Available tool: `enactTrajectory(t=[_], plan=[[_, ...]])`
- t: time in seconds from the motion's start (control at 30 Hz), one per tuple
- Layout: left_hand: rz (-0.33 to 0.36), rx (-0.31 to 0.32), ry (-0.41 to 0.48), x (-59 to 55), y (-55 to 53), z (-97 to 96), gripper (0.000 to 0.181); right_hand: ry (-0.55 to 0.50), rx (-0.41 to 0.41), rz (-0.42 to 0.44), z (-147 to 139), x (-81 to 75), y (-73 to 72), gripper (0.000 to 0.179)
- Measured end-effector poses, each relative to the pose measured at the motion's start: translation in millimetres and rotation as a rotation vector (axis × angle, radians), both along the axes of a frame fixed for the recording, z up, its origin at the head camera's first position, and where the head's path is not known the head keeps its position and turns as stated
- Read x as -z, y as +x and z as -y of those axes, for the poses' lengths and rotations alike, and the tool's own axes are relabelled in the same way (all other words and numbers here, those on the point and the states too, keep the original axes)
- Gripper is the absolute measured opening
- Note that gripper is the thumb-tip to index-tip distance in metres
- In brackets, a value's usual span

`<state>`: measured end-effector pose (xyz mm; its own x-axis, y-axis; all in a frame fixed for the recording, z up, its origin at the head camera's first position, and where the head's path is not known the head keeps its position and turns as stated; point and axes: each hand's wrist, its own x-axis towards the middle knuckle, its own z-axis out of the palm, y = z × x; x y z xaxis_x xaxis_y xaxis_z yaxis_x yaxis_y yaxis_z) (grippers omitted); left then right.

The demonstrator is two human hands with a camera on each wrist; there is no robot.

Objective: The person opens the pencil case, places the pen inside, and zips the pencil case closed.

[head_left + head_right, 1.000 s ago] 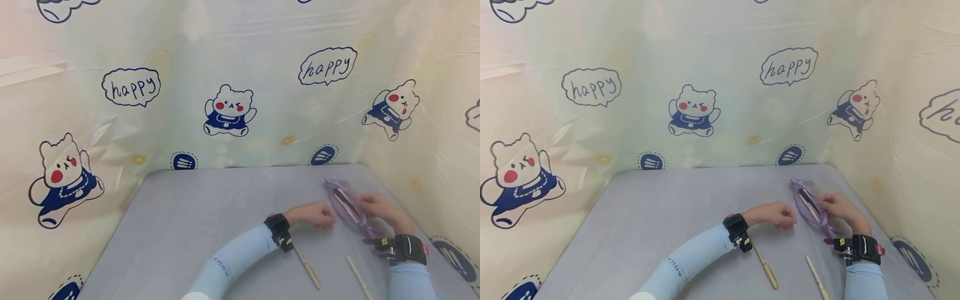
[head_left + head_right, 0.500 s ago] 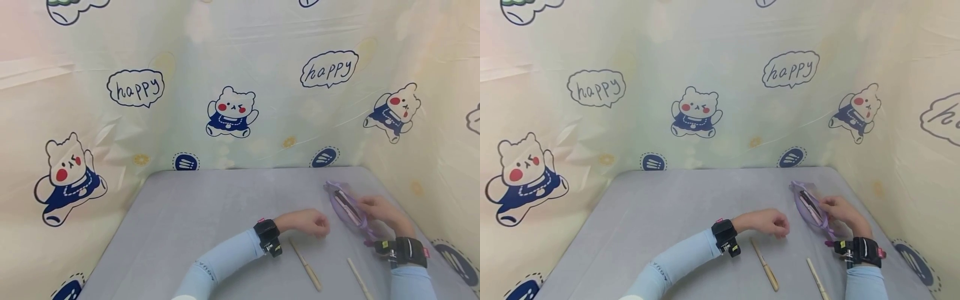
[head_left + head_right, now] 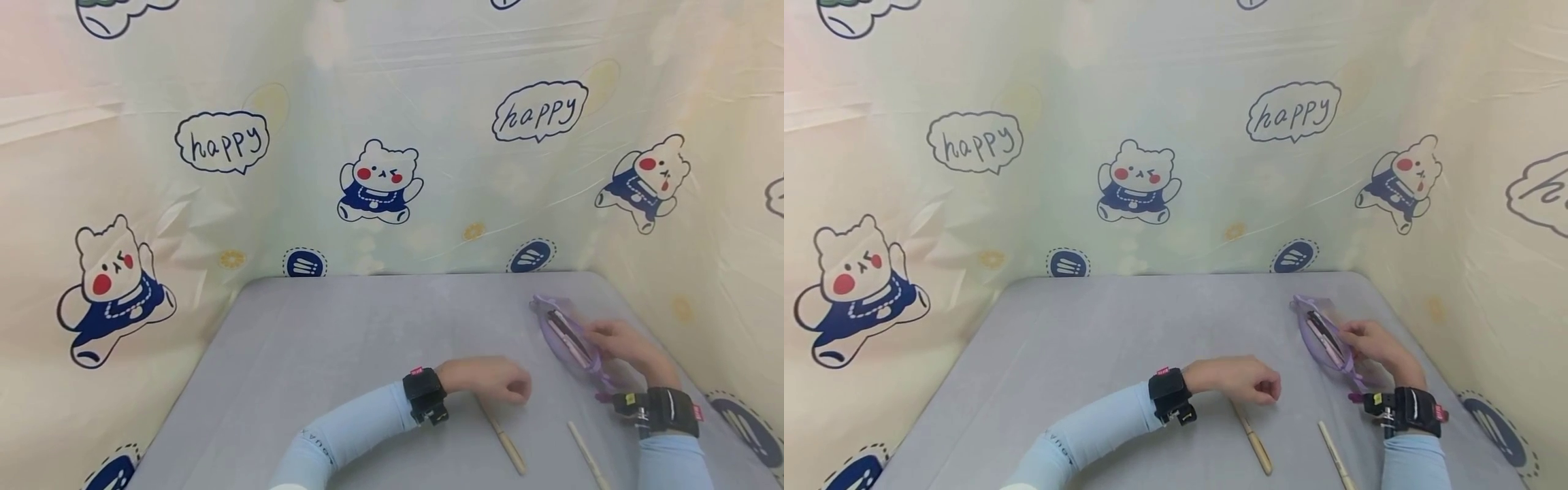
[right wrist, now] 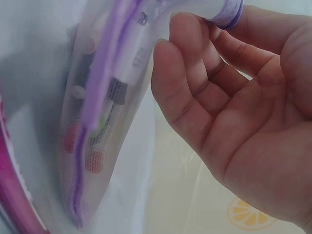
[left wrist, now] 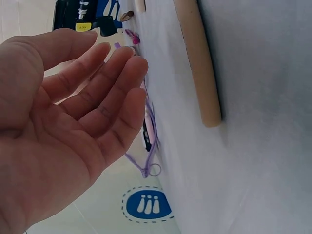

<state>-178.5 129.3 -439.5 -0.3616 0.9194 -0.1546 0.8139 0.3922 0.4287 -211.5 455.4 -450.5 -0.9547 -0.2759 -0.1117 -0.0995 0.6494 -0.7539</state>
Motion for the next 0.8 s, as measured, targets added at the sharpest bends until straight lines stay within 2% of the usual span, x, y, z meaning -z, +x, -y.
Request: enactTrajectory(t=[0.1,0.23,0.4,0.6,0.8], plan=[[-0.027,0.018,-0.008,-0.4,3.7,6.5,0.008,-0.003,-0.002,-0.007,0,-0.1,1.0,0.031],[-0.051,0.041,-0.039,5.0,6.8,14.5,0.007,-0.001,-0.005,-0.007,1,-0.1,2.4,0.031],[-0.075,0.074,-0.061,11.7,7.8,17.7,0.006,0.004,-0.006,0.002,0,-0.7,2.8,0.032],[-0.142,0.114,-0.123,13.7,11.8,20.7,0.009,0.010,-0.002,-0.004,-1,-0.3,2.1,0.031],[-0.190,0.105,-0.166,17.0,16.7,22.8,0.019,-0.008,-0.005,-0.009,-3,0.6,0.9,0.030]])
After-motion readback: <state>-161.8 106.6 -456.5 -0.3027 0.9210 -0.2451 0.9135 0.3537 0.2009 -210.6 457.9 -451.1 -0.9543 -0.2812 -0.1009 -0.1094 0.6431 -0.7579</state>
